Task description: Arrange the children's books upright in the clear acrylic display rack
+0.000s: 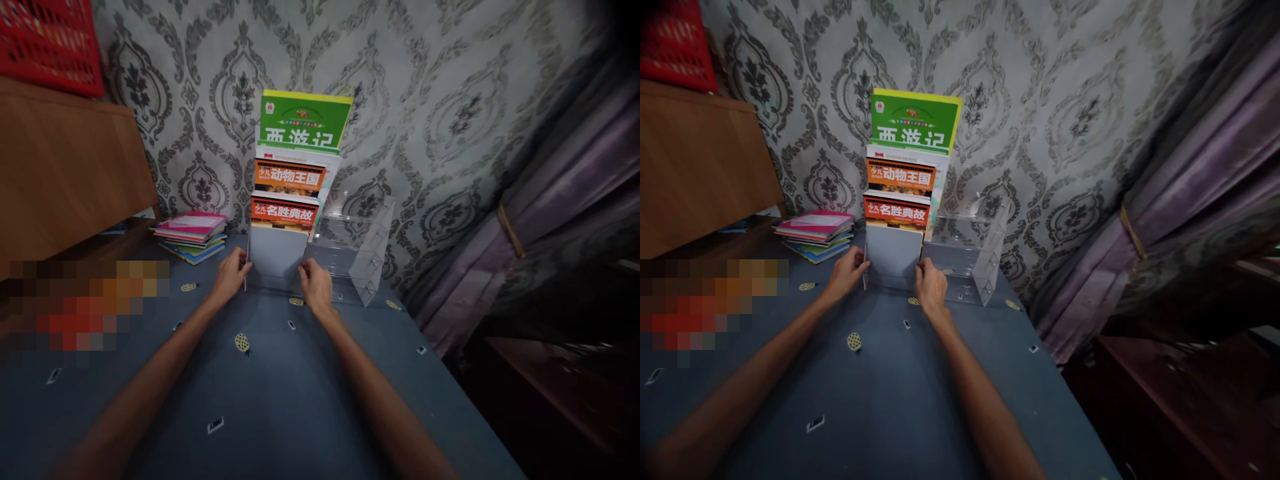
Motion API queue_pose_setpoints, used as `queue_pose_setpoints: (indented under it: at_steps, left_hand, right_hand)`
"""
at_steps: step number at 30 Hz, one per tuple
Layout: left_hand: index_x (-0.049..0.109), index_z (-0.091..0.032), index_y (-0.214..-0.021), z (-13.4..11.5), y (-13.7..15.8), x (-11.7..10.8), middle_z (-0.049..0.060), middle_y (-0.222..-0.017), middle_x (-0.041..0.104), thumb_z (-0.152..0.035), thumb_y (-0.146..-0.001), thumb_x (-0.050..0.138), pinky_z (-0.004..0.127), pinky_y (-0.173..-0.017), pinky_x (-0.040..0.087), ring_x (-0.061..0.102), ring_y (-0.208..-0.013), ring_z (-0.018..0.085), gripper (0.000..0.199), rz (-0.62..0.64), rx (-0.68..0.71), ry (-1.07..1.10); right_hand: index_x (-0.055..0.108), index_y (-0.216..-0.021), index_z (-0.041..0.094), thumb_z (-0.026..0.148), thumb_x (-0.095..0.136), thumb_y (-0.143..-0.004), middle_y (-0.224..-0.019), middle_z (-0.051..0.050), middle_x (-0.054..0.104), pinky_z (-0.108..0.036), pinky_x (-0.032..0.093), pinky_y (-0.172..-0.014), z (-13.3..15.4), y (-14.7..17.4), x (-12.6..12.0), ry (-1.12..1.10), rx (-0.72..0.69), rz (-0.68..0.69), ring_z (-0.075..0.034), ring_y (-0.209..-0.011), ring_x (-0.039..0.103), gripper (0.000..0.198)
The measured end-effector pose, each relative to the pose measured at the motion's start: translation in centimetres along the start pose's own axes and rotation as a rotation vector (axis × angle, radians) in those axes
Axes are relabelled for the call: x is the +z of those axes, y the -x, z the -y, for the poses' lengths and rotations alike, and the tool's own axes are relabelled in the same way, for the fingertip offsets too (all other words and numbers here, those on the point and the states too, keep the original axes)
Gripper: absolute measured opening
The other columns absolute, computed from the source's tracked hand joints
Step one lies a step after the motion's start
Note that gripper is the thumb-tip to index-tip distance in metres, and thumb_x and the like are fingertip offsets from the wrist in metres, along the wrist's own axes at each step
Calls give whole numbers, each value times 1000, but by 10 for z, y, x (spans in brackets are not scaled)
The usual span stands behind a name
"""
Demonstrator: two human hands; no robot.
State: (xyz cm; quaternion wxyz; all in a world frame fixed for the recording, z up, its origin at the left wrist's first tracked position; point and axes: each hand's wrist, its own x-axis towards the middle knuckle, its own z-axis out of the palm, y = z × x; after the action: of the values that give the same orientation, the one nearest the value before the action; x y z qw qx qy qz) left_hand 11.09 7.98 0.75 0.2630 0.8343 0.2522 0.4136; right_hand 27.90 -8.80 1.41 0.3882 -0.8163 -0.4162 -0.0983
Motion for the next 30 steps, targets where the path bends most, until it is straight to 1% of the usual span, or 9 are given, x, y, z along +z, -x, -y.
queue_pose_setpoints:
  at_steps: [2,5,10,15,18,24,30]
  left_hand:
    - [52,-25,-89,1,0,0,1,-82,65,-29,-84,59,34,-72,47,62,-74,21,9,4,-3,-5]
    - [53,-24,-89,1,1,-1,2,-84,66,-29,-85,59,34,-73,47,62,-75,21,9,7,-6,-10]
    - [54,-24,-91,-2,1,-5,1,-85,67,-32,-86,59,33,-71,47,62,-72,20,11,13,-15,-16]
    - [55,-24,-92,-5,2,-7,2,-88,68,-34,-87,60,34,-72,48,61,-72,19,12,18,-15,-25]
    - [55,-24,-93,-6,3,-8,2,-90,68,-34,-88,60,34,-71,48,62,-73,19,13,15,-18,-30]
    - [55,-23,-96,-7,6,-11,3,-90,68,-39,-91,59,32,-71,48,63,-74,19,18,-3,-20,-41]
    - [55,-22,-98,-13,8,-17,3,-94,69,-44,-98,50,31,-77,50,66,-81,18,22,9,-1,-85]
  right_hand:
    - [67,-94,23,26,55,-94,-88,-9,77,-31,44,-68,0,0,-1,3,4,4,-25,-81,71,12]
    - [67,-94,23,28,58,-93,-91,-9,77,-32,45,-69,-1,0,-2,-5,7,6,-26,-83,72,11]
    - [67,-101,21,32,59,-93,-93,-10,79,-34,49,-72,-1,-1,-3,-37,7,-6,-27,-85,74,16]
    - [67,-101,20,37,60,-91,-91,-10,79,-34,51,-73,-1,-3,-7,-75,-6,-37,-27,-84,74,21]
    - [68,-100,19,41,63,-89,-90,-10,79,-35,51,-73,1,-4,-10,-101,-4,-47,-27,-82,74,26]
    - [68,-105,17,53,66,-84,-93,-12,79,-38,51,-78,5,-2,-13,-135,51,-9,-29,-87,75,41]
    - [67,-106,17,61,64,-80,-92,-14,79,-40,52,-79,5,0,-13,-158,37,4,-31,-86,74,52]
